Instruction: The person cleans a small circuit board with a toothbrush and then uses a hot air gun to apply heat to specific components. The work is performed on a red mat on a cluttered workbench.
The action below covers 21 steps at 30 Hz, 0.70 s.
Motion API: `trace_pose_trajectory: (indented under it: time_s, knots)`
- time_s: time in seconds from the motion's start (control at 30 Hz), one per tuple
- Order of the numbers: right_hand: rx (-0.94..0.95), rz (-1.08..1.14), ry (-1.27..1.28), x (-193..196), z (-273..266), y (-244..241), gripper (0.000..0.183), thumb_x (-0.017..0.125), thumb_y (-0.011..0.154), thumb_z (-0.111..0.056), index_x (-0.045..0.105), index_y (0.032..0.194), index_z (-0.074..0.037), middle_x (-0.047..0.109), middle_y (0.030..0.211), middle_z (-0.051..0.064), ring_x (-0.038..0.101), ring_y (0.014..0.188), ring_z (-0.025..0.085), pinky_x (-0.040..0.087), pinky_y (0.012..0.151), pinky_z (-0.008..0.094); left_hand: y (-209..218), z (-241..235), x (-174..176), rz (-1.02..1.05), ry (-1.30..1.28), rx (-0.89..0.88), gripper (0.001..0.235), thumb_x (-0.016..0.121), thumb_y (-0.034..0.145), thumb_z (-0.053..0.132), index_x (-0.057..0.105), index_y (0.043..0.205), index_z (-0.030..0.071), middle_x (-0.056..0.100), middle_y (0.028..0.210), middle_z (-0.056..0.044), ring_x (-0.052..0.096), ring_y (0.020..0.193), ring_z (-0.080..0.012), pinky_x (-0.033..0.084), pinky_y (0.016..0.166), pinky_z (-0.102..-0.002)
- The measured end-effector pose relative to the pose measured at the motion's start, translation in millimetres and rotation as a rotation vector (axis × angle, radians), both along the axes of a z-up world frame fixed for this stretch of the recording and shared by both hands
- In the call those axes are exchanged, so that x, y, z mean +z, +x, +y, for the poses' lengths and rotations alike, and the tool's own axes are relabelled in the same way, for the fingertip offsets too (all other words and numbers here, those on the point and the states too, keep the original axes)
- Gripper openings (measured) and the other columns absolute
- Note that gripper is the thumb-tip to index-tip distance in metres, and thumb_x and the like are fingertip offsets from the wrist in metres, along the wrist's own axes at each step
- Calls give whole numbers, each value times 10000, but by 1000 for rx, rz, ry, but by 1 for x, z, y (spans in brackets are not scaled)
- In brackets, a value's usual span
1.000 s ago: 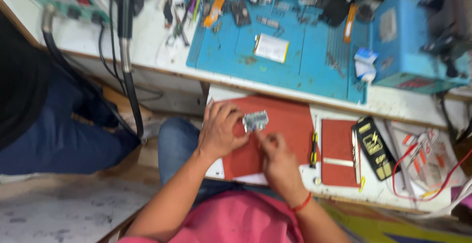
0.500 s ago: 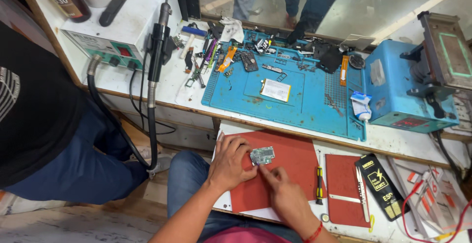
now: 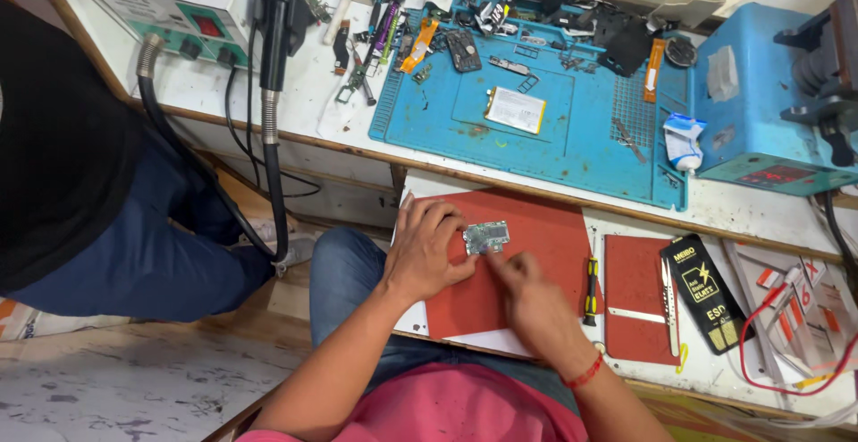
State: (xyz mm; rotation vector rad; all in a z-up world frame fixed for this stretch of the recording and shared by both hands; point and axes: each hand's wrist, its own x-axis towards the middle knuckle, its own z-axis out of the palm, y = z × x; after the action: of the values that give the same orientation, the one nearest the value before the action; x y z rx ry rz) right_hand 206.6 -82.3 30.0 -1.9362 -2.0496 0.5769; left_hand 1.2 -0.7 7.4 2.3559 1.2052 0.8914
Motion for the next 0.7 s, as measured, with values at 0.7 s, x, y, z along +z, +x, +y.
trace_pose_trajectory:
  time_s: [0.7]
  knots:
    - [31, 81, 76, -1, -10, 2, 512, 569, 944, -37, 569, 1449, -119, 628, 1075, 181, 664, 813, 419, 538, 709, 513, -1, -3, -12, -14, -1, -8, 456, 857, 718, 352, 678, 1049, 94, 595, 1170, -34, 524, 1213, -275, 248, 1204, -594]
